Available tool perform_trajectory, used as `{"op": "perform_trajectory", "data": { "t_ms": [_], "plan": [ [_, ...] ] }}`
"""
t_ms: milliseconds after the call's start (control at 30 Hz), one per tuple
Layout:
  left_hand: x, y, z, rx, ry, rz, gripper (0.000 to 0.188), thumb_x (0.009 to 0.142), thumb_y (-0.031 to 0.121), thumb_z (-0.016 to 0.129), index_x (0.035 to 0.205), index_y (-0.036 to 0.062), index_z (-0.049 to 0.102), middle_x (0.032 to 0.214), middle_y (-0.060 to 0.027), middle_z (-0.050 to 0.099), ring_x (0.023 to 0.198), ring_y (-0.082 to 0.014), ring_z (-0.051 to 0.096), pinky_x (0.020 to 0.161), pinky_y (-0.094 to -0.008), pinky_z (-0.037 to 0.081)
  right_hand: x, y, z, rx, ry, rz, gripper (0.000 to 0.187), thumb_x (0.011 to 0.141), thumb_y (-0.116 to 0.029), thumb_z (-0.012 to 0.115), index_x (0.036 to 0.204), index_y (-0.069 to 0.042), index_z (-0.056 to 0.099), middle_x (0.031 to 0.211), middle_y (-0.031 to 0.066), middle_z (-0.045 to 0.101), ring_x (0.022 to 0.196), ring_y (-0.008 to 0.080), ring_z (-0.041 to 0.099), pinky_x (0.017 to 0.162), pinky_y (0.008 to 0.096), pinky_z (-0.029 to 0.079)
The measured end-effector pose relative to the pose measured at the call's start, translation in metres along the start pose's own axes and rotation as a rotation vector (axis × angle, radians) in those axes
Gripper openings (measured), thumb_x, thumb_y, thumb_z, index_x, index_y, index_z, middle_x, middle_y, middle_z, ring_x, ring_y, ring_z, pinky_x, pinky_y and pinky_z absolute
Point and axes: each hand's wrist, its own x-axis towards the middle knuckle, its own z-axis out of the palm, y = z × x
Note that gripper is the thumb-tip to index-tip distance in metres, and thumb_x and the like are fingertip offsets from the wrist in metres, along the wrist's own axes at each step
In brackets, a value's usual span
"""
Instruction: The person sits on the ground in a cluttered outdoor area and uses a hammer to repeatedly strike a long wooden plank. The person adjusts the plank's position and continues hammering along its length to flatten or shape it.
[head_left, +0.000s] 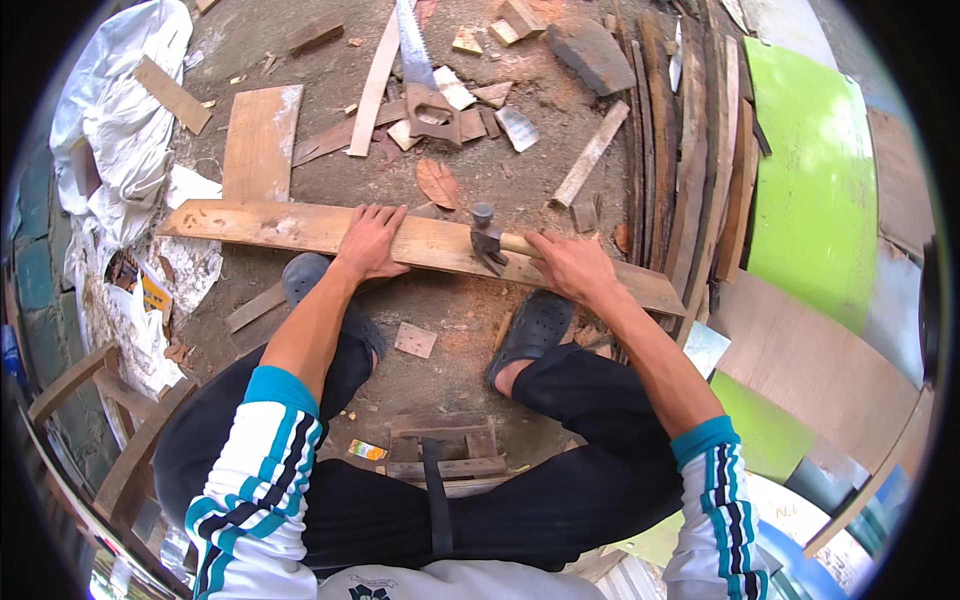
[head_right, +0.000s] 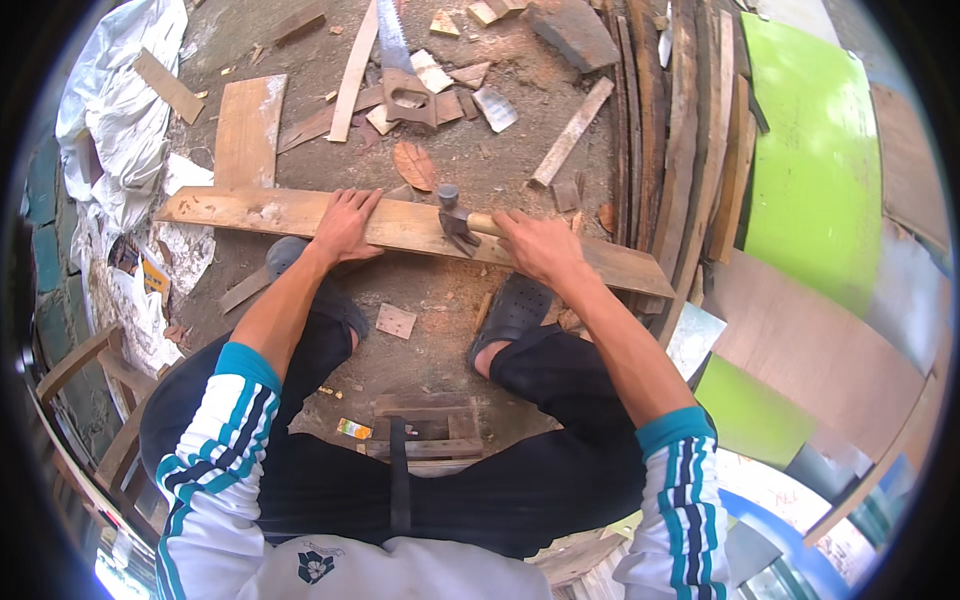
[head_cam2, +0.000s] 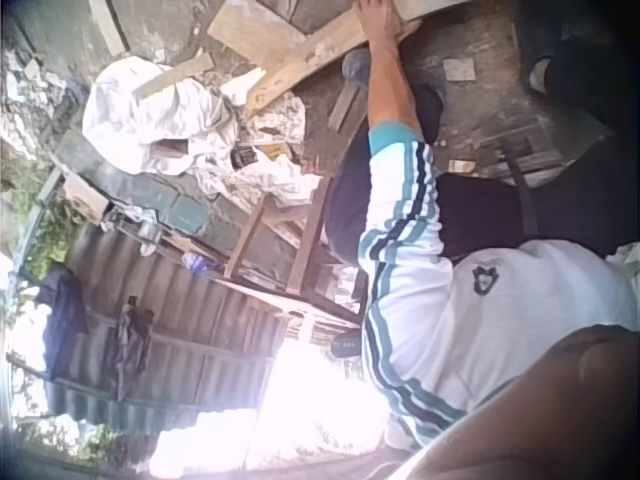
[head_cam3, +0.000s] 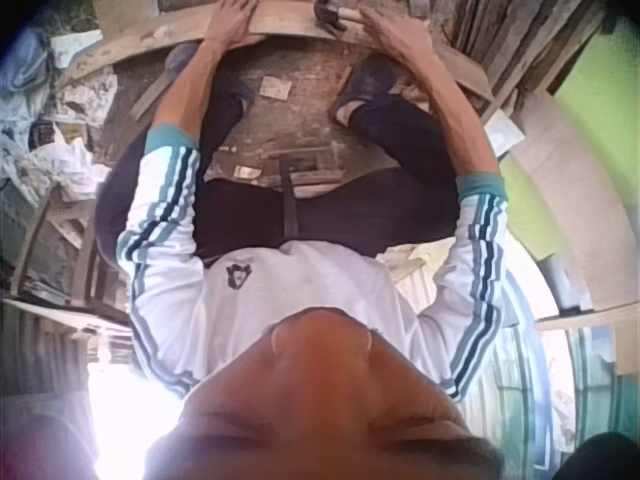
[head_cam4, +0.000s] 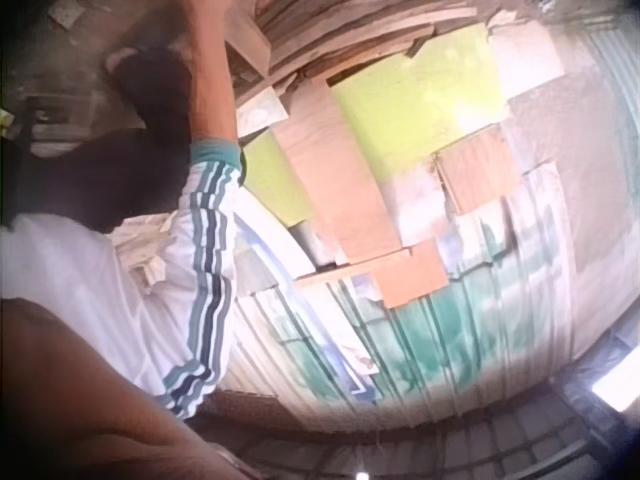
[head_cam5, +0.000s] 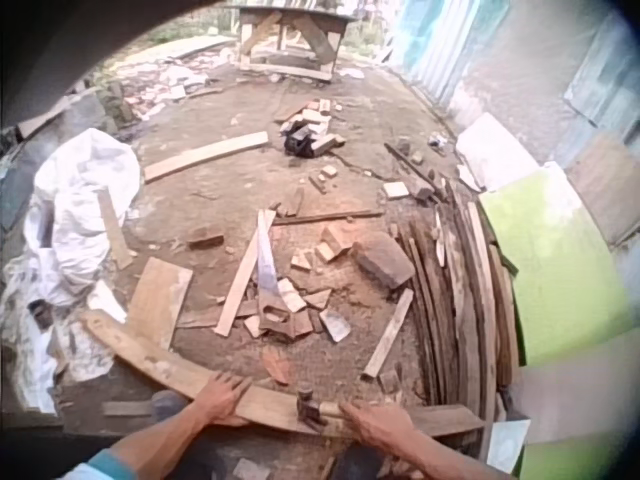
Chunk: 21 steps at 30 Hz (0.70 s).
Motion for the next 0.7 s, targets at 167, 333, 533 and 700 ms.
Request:
{"op": "perform_trajectory", "data": {
  "t_ms": [167, 333, 533, 700],
  "plan": [
    [-0.003, 0.004, 0.005, 0.026, -0.059, -0.047, 0.108, 0.061, 0.048, 0.085, 0.148, 0.0020, 0.039, 0.139, -0.0155, 0.052, 0.134, -0.0332, 0.044, 0.117, -0.0506, 0.028, 0.006, -0.033, 0.003, -0.072, 0.076, 0.068, 0.023, 0.093, -0.021, 0.058, 0.113, -0.011, 0.055, 0.098, 0.0131, 0.069, 0.082, 0.0343, 0.071, 0.066, 0.0460, 0.057],
    [0.002, 0.009, 0.010, 0.144, -0.192, -0.169, 0.123, 0.061, 0.053, 0.087, 0.155, 0.0051, 0.024, 0.156, -0.0129, 0.035, 0.148, -0.0337, 0.028, 0.118, -0.0604, 0.023, 0.013, -0.045, 0.005, -0.066, -0.001, 0.195, 0.021, 0.095, -0.021, 0.055, 0.114, -0.013, 0.054, 0.096, 0.0171, 0.070, 0.082, 0.0372, 0.071, 0.068, 0.0483, 0.056],
    [0.007, 0.035, -0.014, 0.125, -0.374, -0.232, 0.140, 0.059, 0.079, 0.075, 0.160, 0.0074, 0.009, 0.166, -0.0116, 0.015, 0.154, -0.0329, 0.012, 0.119, -0.0625, 0.016, 0.020, -0.044, 0.014, 0.093, -0.128, 0.387, 0.034, 0.093, -0.022, 0.053, 0.126, -0.014, 0.051, 0.100, 0.0241, 0.070, 0.091, 0.0420, 0.069, 0.077, 0.0532, 0.054],
    [-0.004, 0.028, -0.014, 0.055, -0.317, -0.285, 0.145, 0.057, 0.090, 0.066, 0.160, 0.0062, 0.007, 0.167, -0.0131, 0.012, 0.154, -0.0324, 0.007, 0.120, -0.0618, 0.009, 0.026, -0.058, 0.016, 0.194, -0.124, 0.471, 0.049, 0.094, -0.026, 0.053, 0.140, -0.013, 0.043, 0.106, 0.0281, 0.069, 0.098, 0.0453, 0.066, 0.084, 0.0536, 0.051]
  ]
}}
